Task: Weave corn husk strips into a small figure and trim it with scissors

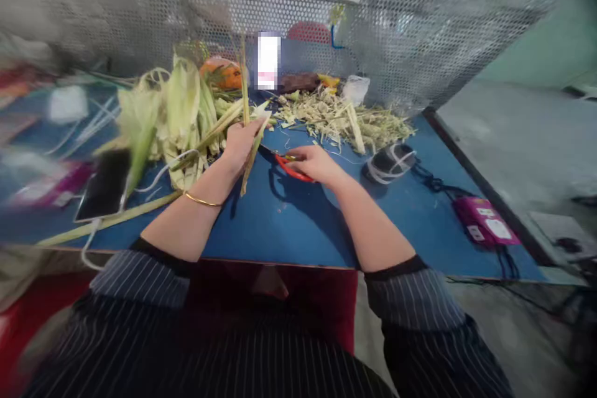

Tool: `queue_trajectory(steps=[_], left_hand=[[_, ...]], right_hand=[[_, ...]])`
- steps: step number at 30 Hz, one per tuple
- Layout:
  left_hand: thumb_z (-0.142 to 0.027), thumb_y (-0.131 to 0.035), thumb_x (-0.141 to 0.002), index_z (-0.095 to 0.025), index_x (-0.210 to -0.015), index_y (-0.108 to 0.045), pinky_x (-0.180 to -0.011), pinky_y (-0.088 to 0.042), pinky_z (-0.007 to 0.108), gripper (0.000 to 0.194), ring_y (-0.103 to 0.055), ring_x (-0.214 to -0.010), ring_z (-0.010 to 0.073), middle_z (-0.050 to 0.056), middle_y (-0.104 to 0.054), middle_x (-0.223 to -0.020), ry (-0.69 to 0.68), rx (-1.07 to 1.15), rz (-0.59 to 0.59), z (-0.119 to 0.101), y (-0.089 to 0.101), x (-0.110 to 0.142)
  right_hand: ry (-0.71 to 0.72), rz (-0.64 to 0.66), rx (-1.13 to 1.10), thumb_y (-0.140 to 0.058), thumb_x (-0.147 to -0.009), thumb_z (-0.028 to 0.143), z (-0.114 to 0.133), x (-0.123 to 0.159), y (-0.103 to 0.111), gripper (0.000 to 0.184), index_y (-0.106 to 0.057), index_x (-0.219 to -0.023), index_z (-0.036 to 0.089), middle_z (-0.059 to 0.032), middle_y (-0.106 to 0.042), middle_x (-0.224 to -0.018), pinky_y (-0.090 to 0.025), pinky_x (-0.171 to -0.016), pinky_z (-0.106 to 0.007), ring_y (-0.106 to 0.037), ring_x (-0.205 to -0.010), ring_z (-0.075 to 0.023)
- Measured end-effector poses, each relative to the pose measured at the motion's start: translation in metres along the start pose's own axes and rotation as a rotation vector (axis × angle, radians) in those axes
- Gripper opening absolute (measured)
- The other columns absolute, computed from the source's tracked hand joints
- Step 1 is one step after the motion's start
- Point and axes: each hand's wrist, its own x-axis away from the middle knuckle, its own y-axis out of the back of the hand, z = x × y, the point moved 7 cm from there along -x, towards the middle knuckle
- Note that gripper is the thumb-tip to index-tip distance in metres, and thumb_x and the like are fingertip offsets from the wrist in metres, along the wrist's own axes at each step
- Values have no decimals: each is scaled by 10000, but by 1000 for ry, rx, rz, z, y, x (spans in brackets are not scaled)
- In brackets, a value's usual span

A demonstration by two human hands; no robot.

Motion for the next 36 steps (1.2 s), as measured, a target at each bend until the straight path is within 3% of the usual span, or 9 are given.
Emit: queue_trajectory(steps=[5,9,14,18,20,23,26,28,36], left_hand=[[-295,-654,-857,-128,-731,-708,-400,-293,200,216,-369,-398,55,-39,-475,-477,13,-25,40,7,-2,-4],[-296,-682,-828,-125,-742,-713,-389,-236,194,194,-358,-402,44,-35,-483,-502,18,-26,107,19,-9,-9],[-252,-714,-763,-149,-641,-603,-364,-141,194,195,-261,-346,25,-73,-417,-433,62,18,203,32,-21,-5],[-176,-706,-723,-152,-594,-560,-377,-248,165,197,-377,-373,30,-55,-485,-460,6,7,227,26,-27,5],[-161,-705,-708,-139,-604,-594,-399,-315,160,154,-431,-398,36,-44,-528,-488,-39,-8,223,22,-29,11],[-178,-726,-684,-128,-610,-626,-421,-378,174,133,-455,-399,44,-43,-544,-499,-104,-21,255,19,-35,19],[-221,-758,-670,-128,-608,-635,-414,-392,186,166,-456,-389,49,-47,-545,-503,-176,-45,304,19,-43,27],[-242,-756,-685,-131,-608,-640,-406,-387,185,179,-459,-390,50,-44,-554,-505,-202,-70,327,20,-47,32],[-240,-767,-716,-136,-667,-642,-402,-360,182,170,-484,-402,44,-33,-571,-555,-48,-19,382,27,-51,38]], right_hand=[[-289,-342,-244,-646,-749,244,-29,-4,23,209,-712,-921,146,12,-593,-585,-334,-435,-231,-469,-467,-101],[-316,-595,-601,-492,-846,238,-54,6,59,187,-623,-964,175,1,-634,-723,-324,-393,-203,-489,-483,-86],[-218,-626,-113,-658,-761,221,-52,15,75,234,-670,-988,168,-58,-676,-857,-487,-601,-291,-621,-738,-188],[-138,-499,582,-627,-790,151,-30,17,57,242,-702,-1019,123,-179,-681,-1052,-487,-828,-419,-633,-986,-309],[-53,-558,622,-588,-854,196,-14,22,55,187,-709,-978,126,-194,-670,-1096,-472,-876,-440,-618,-1035,-316],[95,-626,230,-624,-878,403,5,30,53,236,-686,-897,176,-106,-693,-942,-497,-817,-389,-645,-889,-237],[-17,-404,-350,-684,-790,546,1,25,27,355,-596,-804,203,1,-618,-649,-467,-557,-276,-598,-595,-144],[-58,-368,-540,-758,-715,505,1,24,16,365,-543,-746,212,42,-565,-592,-431,-490,-238,-549,-532,-109],[-18,-397,-658,-699,-730,225,0,26,26,110,-598,-710,187,54,-543,-580,-366,-498,-220,-452,-510,-60]])
